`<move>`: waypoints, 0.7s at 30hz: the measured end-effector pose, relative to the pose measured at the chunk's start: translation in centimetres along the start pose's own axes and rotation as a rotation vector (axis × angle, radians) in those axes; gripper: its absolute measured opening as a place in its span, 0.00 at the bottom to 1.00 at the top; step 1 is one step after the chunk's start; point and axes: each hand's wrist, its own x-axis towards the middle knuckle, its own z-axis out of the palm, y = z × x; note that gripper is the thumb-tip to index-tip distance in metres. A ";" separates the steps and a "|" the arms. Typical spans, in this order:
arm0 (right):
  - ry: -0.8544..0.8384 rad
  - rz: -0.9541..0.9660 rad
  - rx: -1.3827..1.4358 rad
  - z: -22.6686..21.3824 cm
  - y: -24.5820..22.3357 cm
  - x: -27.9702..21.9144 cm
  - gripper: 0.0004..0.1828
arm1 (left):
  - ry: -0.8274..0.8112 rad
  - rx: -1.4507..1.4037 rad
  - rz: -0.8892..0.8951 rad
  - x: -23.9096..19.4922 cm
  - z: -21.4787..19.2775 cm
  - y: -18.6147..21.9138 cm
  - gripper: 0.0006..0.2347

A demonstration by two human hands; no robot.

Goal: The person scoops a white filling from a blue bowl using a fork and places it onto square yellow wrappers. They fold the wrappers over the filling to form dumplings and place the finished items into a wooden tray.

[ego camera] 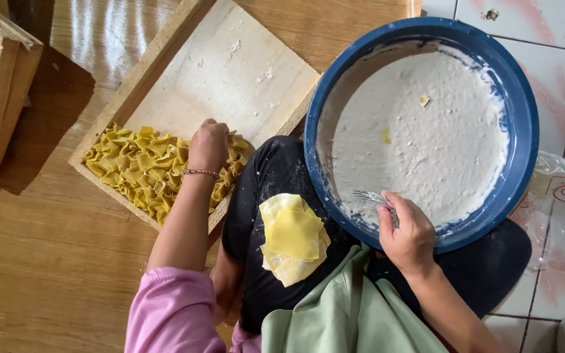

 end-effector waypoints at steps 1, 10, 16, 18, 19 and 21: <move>-0.003 0.004 -0.003 0.0 0.0 0.0 0.11 | -0.005 -0.002 0.002 0.0 0.3 -0.2 0.05; 0.006 0.010 0.032 -0.5 -0.1 0.2 0.09 | -0.088 -0.054 -0.052 -3.8 -4.0 2.5 0.11; -0.265 0.114 -0.051 -4.1 0.4 0.6 0.09 | 0.256 -0.455 0.432 -13.9 -13.3 13.0 0.04; -0.369 0.100 -0.080 -4.6 1.7 -0.1 0.11 | 0.033 -0.614 0.673 -17.4 -14.0 15.3 0.04; -0.364 0.104 -0.087 -5.0 1.6 0.2 0.11 | 0.031 -0.617 0.682 -17.8 -13.5 15.8 0.04; -0.401 0.063 -0.146 -5.7 1.3 0.5 0.10 | 0.104 -0.405 0.805 -18.7 -12.6 16.5 0.05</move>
